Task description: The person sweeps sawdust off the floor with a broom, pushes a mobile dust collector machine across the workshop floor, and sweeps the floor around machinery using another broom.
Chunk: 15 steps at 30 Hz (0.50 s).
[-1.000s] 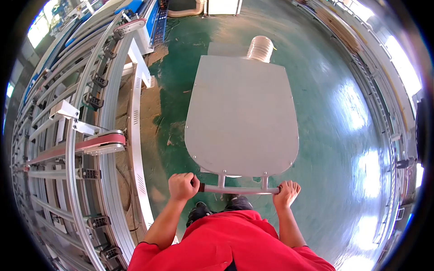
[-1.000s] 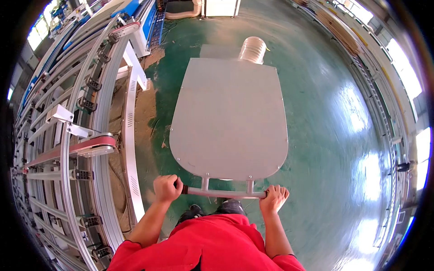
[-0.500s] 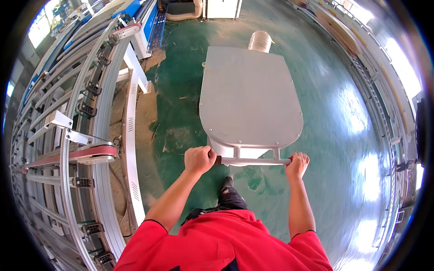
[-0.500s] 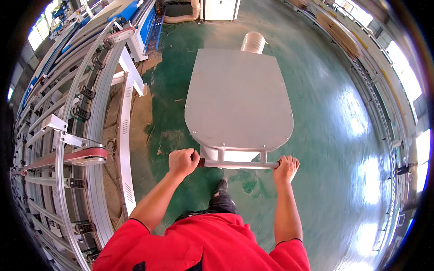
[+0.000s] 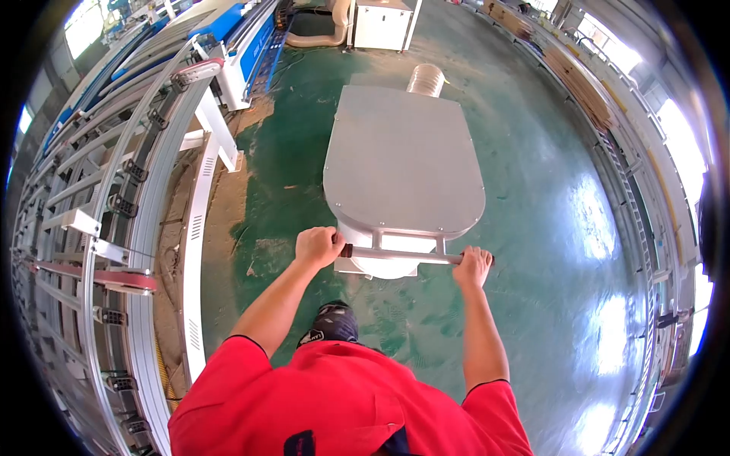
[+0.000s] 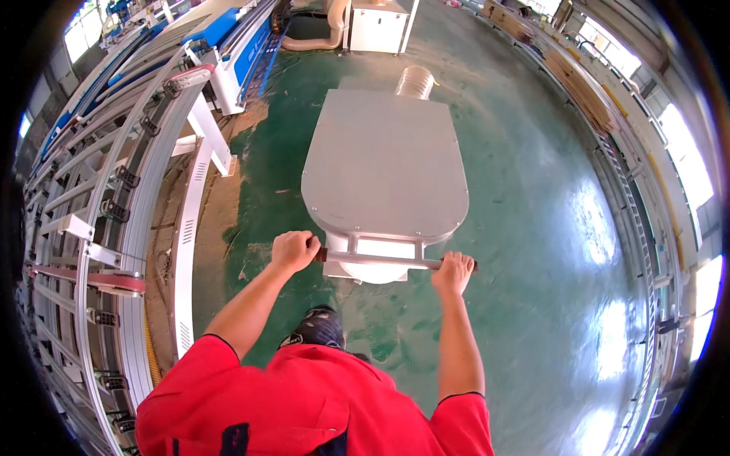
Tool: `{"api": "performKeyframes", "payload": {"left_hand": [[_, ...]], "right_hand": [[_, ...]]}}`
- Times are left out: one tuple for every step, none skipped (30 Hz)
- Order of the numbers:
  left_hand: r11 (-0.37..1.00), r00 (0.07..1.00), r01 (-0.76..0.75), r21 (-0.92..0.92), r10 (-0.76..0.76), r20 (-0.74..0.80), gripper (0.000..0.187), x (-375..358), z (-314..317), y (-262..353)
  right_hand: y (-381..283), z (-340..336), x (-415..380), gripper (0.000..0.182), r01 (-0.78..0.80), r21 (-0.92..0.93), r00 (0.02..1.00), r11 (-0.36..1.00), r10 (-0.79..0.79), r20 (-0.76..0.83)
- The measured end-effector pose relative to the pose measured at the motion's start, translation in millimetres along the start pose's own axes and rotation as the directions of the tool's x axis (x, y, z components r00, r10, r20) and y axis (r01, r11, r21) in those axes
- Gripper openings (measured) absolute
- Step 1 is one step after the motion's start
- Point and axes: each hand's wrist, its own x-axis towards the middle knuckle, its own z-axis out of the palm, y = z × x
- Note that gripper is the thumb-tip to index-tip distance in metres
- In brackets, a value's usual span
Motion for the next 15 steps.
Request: {"api": "performKeyframes", "payload": {"left_hand": [[1.000, 1.000, 0.007, 0.016, -0.006, -0.015, 0.030, 13.6, 1.8, 5.1], [0.999, 1.000, 0.014, 0.031, -0.013, -0.025, 0.030, 25.2, 3.3, 11.4], [0.999, 0.999, 0.021, 0.046, -0.020, -0.031, 0.030, 36.6, 7.7, 14.1], [0.999, 0.998, -0.010, 0.031, 0.012, -0.066, 0.027, 48.7, 16.6, 11.0], [0.999, 0.997, -0.019, 0.037, 0.022, -0.080, 0.025, 62.8, 18.2, 16.1], [0.999, 0.996, -0.026, 0.041, 0.029, -0.087, 0.024, 72.3, 18.6, 21.4], [0.999, 0.993, -0.029, 0.021, 0.032, -0.110, 0.023, 80.8, 24.1, 23.0], [0.999, 0.989, -0.041, 0.003, 0.041, -0.140, 0.022, 96.9, 30.7, 24.6], [1.000, 0.990, -0.011, 0.008, 0.012, -0.142, 0.022, 107.9, 37.2, 23.8], [1.000, 0.987, 0.006, 0.009, -0.004, -0.163, 0.020, 120.4, 42.1, 28.5], [1.000, 0.984, 0.022, 0.012, -0.019, -0.176, 0.017, 133.2, 44.2, 32.5], [0.999, 0.981, 0.033, 0.018, -0.029, -0.189, 0.015, 145.7, 46.4, 37.4], [0.999, 0.967, 0.042, 0.015, -0.037, -0.251, 0.012, 157.2, 50.1, 45.9], [0.999, 0.949, 0.046, 0.012, -0.040, -0.312, 0.009, 170.3, 56.1, 54.4], [0.999, 0.928, 0.043, 0.009, -0.036, -0.370, 0.007, 188.9, 60.0, 64.6]], "right_hand": [[4.8, 4.8, 14.2, 0.014, -0.003, 0.011, 1.000, 1.000, 0.003, 0.010], [7.8, 6.6, 28.7, 0.014, -0.007, 0.022, 1.000, 1.000, 0.006, 0.024], [10.5, 8.1, 39.9, 0.015, 0.000, 0.012, 0.999, 1.000, -0.001, 0.035], [10.8, 5.3, 52.5, 0.015, 0.010, 0.035, 0.999, 0.999, -0.012, 0.036], [12.2, 2.5, 66.3, 0.014, 0.017, 0.055, 0.999, 0.998, -0.020, 0.045], [16.1, 3.7, 75.7, 0.013, 0.022, 0.074, 0.998, 0.997, -0.027, 0.060], [23.3, 9.7, 87.3, 0.016, 0.070, 0.090, 0.997, 0.994, -0.073, 0.039], [31.3, 15.8, 98.4, 0.016, 0.100, 0.123, 0.995, 0.987, -0.102, 0.008], [35.4, 20.9, 110.3, 0.017, 0.126, 0.157, 0.992, 0.979, -0.123, -0.030], [41.9, 23.9, 118.1, 0.018, 0.146, 0.192, 0.989, 0.971, -0.137, -0.060], [41.0, 6.1, 129.0, 0.023, 0.126, 0.234, 0.991, 0.964, -0.135, 0.023], [46.1, -2.4, 137.5, 0.025, 0.146, 0.336, 0.987, 0.930, -0.159, 0.012], [55.5, -8.2, 146.4, 0.027, 0.163, 0.436, 0.984, 0.885, -0.176, -0.010], [67.7, -12.8, 156.7, 0.029, 0.179, 0.530, 0.982, 0.829, -0.187, -0.039], [83.7, -21.8, 165.5, 0.034, 0.177, 0.583, 0.983, 0.793, -0.172, -0.064]]}}
